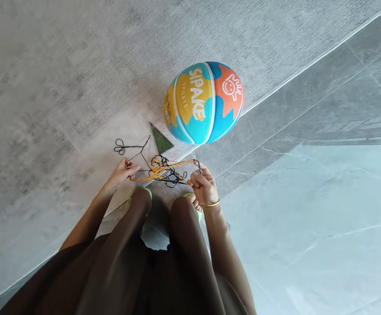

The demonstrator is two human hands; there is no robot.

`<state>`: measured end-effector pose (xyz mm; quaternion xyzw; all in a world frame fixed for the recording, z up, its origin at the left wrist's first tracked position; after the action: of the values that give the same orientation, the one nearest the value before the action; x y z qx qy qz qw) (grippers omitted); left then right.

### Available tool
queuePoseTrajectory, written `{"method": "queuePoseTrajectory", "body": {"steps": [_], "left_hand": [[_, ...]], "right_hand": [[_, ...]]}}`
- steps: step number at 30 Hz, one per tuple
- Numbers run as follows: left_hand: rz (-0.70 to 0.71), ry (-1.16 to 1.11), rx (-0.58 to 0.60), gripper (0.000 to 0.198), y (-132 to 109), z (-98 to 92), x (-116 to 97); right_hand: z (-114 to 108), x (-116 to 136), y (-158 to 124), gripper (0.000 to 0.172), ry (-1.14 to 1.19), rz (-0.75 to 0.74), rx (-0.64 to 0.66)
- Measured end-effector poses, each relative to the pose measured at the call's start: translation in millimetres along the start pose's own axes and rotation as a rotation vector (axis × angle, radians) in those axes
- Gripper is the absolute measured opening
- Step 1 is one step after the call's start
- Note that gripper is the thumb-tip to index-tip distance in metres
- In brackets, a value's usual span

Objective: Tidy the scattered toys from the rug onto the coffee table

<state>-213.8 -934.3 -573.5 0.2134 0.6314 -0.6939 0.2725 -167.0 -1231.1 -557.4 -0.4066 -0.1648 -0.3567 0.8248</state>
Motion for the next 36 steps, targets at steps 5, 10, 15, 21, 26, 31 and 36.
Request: {"method": "queuePoseTrajectory", "body": {"steps": [5,10,15,21,26,31,36], "left_hand": [[0.053,0.672,-0.077,0.063,9,16.5,-13],[-0.038,1.245,-0.068,0.089,7,63.8,-21],[-0.010,1.390,-0.158,0.058,16,65.7,-24],[0.078,1.347,-0.063,0.074,11,38.6,-36],[0.212,1.499,0.087,0.059,8,52.0,-57],[0.322,1.396,0.446,0.044,-4,65.8,-60],[0.237,1.271,0.655,0.038,-28,69.1,-35]], "right_hand": [[19,-2,-7,0.045,-0.096,0.021,0.084],[51,-12,-12,0.065,-0.206,0.093,0.250],[61,-2,-18,0.074,-0.341,0.164,0.267],[-2,25,-2,0.040,-0.254,0.069,-0.168],[-11,25,6,0.033,-0.204,0.039,-0.191],[-3,30,-19,0.028,-0.294,0.114,-0.008],[-18,22,-48,0.033,-0.396,0.205,0.075]]}}
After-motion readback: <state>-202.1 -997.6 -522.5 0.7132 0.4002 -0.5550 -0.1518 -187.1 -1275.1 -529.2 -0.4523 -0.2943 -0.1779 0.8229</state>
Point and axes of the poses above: each hand's wrist, its own y-axis towards the middle knuckle, its own z-axis out of the palm, x = y × z, the point moved 4 cm from there along y, towards the middle knuckle, and after that the axes turned 14 degrees about x, right-handed, at the moved point
